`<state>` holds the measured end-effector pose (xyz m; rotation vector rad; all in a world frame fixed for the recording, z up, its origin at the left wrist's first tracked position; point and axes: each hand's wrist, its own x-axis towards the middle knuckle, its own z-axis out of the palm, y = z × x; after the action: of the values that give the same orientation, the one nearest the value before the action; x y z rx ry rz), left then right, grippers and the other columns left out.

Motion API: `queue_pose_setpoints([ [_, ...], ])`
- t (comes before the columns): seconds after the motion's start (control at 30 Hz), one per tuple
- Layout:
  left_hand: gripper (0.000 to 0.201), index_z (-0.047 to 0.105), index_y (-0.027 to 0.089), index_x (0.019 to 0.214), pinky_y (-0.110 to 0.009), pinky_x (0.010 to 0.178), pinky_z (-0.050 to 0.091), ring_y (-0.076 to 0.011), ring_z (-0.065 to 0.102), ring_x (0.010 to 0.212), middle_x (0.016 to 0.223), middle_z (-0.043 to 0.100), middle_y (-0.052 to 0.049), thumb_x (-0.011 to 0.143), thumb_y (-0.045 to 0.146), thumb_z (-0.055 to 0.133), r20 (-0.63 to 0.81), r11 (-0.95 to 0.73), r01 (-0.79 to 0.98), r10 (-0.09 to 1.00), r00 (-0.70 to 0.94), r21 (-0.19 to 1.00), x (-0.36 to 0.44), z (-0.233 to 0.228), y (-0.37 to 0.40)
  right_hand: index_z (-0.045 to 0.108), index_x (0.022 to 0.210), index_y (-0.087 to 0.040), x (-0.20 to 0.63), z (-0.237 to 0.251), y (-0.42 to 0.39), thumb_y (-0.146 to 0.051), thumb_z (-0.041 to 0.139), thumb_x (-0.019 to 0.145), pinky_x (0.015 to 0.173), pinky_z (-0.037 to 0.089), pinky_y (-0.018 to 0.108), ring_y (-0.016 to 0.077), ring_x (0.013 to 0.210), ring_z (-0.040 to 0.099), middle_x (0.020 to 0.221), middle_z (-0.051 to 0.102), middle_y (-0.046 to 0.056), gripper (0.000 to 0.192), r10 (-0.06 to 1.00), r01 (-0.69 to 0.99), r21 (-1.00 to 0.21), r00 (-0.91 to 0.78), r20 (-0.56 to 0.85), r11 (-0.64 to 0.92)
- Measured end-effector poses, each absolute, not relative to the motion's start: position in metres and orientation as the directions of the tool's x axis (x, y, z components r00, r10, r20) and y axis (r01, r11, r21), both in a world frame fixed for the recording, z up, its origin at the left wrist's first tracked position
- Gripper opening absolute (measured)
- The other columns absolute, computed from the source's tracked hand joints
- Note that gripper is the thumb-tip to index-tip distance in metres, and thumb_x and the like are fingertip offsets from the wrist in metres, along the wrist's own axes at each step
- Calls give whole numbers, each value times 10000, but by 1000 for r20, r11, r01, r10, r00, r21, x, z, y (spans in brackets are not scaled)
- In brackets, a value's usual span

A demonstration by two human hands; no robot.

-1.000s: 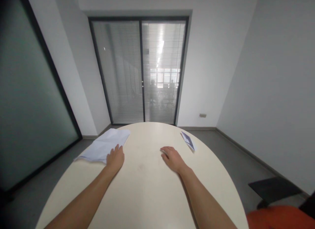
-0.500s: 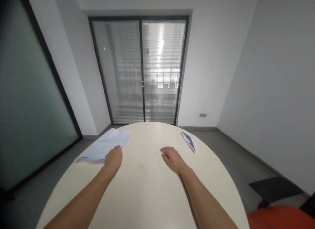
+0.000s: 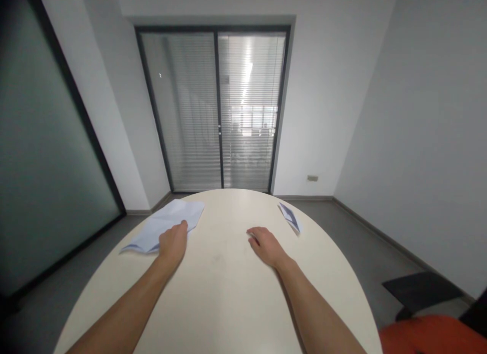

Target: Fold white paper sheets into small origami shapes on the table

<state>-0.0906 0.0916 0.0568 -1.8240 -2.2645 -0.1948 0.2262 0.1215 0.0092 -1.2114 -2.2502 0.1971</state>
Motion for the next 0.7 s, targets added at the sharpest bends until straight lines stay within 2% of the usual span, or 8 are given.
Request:
queue_pose_setpoints([
  [0.2,368,551,147,1243,-305,707,503,-259,713,918,983,723,-153,980,92,299,261,191,981,949,-175,-37,-92,57,92,644,1198,-186,226,10,121,-301,470,948,1020,441,425,262,1144,592,1194,685,105,325,803,719,-381,-432,410,581],
  [0.47,353,608,169,1159,-312,756,492,-237,668,962,1073,682,-129,977,81,318,354,134,991,927,-123,-6,-88,58,89,649,1196,-197,226,9,122,-305,474,940,1029,438,440,266,1151,590,1204,682,104,328,810,720,-393,-423,405,572],
  [0.57,350,620,196,1184,-323,829,481,-231,642,1004,1111,665,-111,967,85,369,409,57,998,910,-59,18,-85,62,87,648,1197,-199,225,10,121,-299,479,935,1029,437,441,266,1148,589,1202,683,103,328,813,720,-398,-422,400,569],
  [0.7,309,634,232,1179,-341,894,462,-242,619,1036,1123,662,-84,955,125,450,482,-137,990,870,104,33,-75,64,82,633,1211,-183,222,11,120,-301,472,936,1028,432,428,264,1152,584,1210,676,110,340,819,731,-389,-420,391,560],
])
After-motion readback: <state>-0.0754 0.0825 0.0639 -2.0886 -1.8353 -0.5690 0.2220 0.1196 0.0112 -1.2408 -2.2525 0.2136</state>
